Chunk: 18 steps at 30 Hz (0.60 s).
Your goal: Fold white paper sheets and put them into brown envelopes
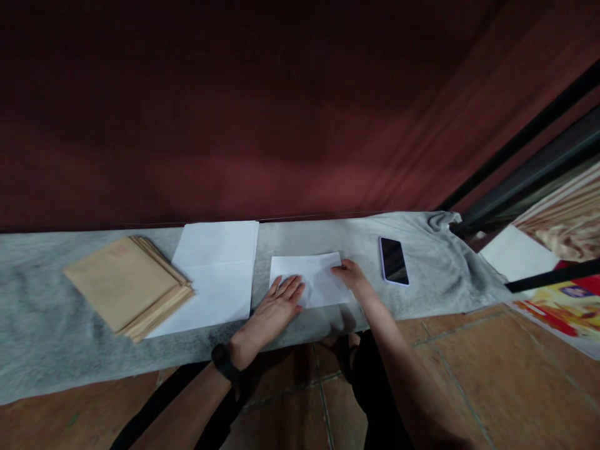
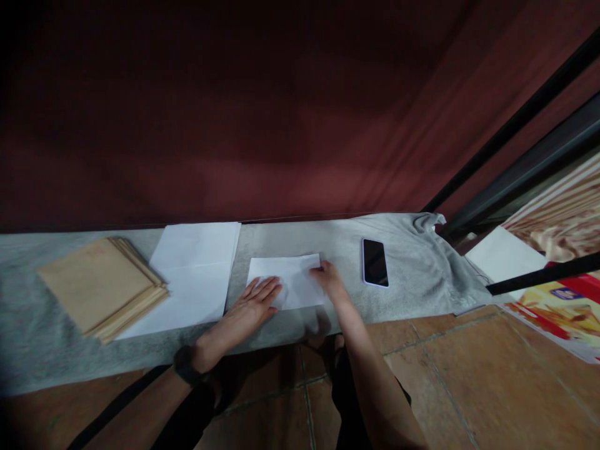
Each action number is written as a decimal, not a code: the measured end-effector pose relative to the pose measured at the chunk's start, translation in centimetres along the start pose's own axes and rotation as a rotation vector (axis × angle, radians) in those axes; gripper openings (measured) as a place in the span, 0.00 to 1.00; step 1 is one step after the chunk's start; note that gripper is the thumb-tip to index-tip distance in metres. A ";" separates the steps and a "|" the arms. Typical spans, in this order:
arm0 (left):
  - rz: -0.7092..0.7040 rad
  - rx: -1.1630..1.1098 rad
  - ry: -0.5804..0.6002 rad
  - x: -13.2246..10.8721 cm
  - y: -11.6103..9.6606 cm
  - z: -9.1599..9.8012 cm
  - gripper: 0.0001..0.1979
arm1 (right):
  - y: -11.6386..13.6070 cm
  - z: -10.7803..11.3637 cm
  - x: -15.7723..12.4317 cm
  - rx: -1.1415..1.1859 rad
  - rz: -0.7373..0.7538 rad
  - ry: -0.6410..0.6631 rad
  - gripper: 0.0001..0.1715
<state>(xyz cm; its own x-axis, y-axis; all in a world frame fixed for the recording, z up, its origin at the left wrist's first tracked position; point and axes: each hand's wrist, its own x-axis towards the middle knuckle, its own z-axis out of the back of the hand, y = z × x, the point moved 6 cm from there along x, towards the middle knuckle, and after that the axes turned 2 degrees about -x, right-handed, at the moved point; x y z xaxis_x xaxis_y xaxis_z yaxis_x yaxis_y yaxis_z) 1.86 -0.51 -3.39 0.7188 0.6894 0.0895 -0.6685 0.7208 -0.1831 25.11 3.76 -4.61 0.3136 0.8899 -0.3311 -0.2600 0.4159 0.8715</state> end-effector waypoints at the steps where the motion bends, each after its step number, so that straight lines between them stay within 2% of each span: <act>1: 0.003 0.001 -0.030 0.0 0.1 0.4 0.24 | 0.0 0.0 -0.2 0.039 -0.001 0.022 0.10; 4: 0.043 -0.034 -0.144 0.1 0.0 1.8 0.27 | 0.1 0.1 -0.8 0.157 0.006 0.035 0.16; 7: 0.110 -0.104 -0.205 0.3 -0.8 2.4 0.30 | -0.3 0.0 -1.6 0.357 0.004 0.047 0.17; 10: 0.166 -0.133 -0.215 0.7 -1.8 2.1 0.29 | -0.9 -0.8 -2.7 0.456 -0.013 0.087 0.15; 13: 0.162 -0.153 -0.216 1.2 -2.4 1.4 0.31 | -1.5 -2.1 -4.2 0.499 -0.062 0.203 0.15; 18: 0.103 -0.266 -0.170 1.6 -1.3 0.5 0.33 | -2.2 -2.6 -5.8 0.531 -0.161 0.402 0.16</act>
<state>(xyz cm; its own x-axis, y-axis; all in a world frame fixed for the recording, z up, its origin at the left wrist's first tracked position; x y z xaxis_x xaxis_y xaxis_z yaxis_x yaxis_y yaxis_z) 3.79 -0.35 -2.51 0.5929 0.7761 0.2147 -0.6468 0.6178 -0.4472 21.50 -1.82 -5.51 -0.0795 0.8678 -0.4904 0.2764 0.4919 0.8256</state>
